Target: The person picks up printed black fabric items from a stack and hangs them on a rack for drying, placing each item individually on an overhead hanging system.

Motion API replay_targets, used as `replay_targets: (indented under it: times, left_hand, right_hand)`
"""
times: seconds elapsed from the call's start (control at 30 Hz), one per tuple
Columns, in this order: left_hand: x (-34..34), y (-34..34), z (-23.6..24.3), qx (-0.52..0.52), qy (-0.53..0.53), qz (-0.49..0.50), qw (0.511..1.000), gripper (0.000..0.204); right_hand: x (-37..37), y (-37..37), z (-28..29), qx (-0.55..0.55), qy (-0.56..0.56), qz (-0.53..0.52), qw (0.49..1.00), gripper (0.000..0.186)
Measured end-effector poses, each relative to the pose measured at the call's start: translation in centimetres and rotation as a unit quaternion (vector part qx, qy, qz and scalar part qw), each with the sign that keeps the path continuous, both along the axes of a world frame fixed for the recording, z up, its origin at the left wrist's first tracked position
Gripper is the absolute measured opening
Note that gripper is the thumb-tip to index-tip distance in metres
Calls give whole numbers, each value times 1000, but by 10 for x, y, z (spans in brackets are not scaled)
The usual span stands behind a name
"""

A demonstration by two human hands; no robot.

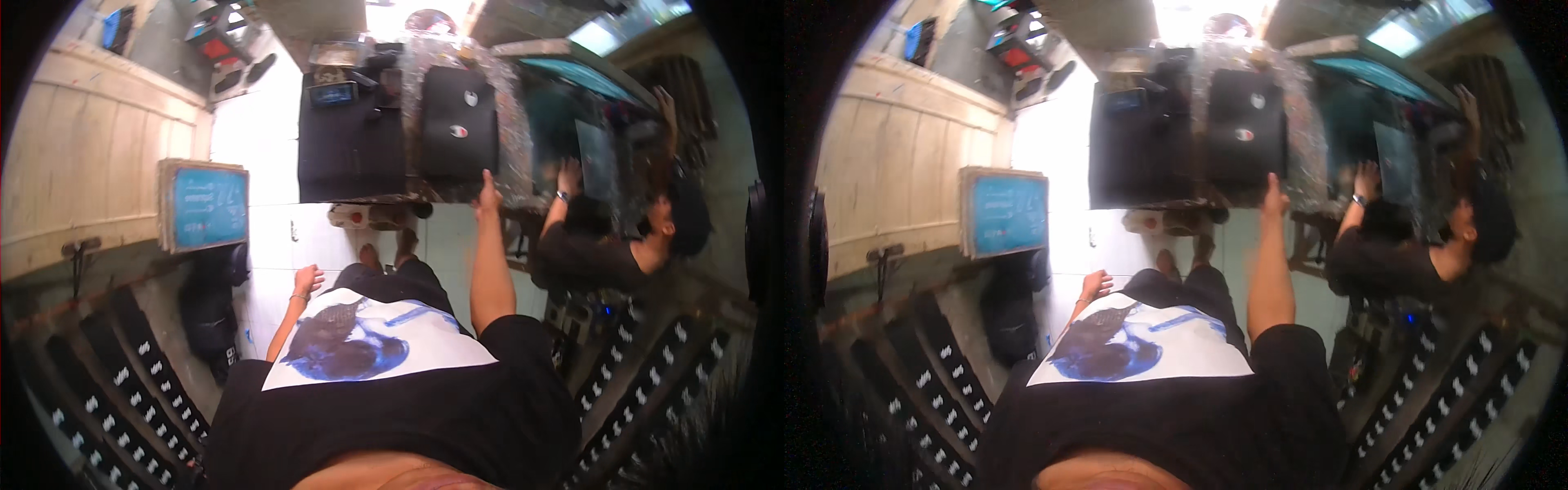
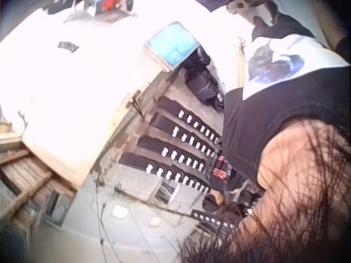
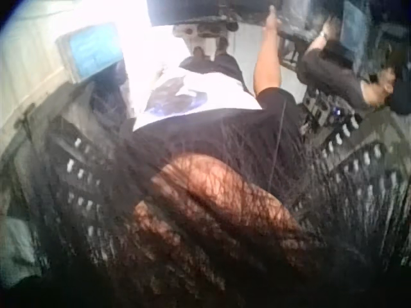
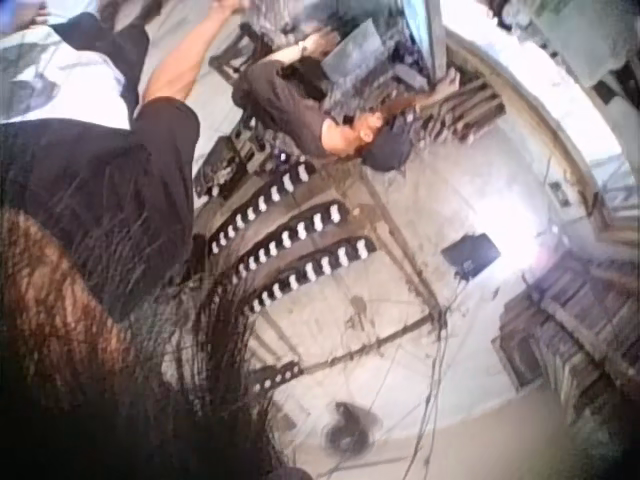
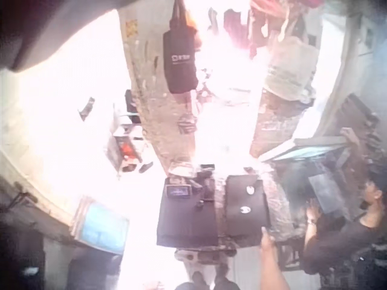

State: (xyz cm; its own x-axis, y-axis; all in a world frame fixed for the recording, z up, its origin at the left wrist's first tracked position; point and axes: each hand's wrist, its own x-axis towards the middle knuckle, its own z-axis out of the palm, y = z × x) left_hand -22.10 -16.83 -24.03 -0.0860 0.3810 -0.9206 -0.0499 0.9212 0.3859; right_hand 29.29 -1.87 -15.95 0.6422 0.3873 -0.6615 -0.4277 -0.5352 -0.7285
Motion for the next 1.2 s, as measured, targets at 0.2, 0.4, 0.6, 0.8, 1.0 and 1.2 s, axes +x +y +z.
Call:
replay_targets:
  times: [0.2, 0.4, 0.6, 0.8, 1.0, 1.2]
  left_hand:
    - [8, 20, 41, 41, 54, 16, 998, 31]
    - [24, -10, 35, 44, 15, 81, 996, 32]
    - [11, -51, -26, 260, 251, -487, 795, 21]
    - [37, -14, 10, 46, 70, -38, 996, 24]
    - [49, 48, 48, 109, 7, -13, 994, 30]
    - [84, 100, 107, 197, -68, -20, 978, 27]
  right_hand:
    - [-6, 25, -21, -71, -145, 34, 986, 76]
    - [-42, 2, 34, 58, -106, 72, 990, 73]
    - [-22, -16, 24, 37, -206, 60, 976, 26]
    - [-46, 2, 100, 295, 22, -93, 951, 7]
    - [-66, 10, 139, 290, -35, -50, 955, 8]
    - [-84, -4, 155, 322, -178, 79, 926, 12]
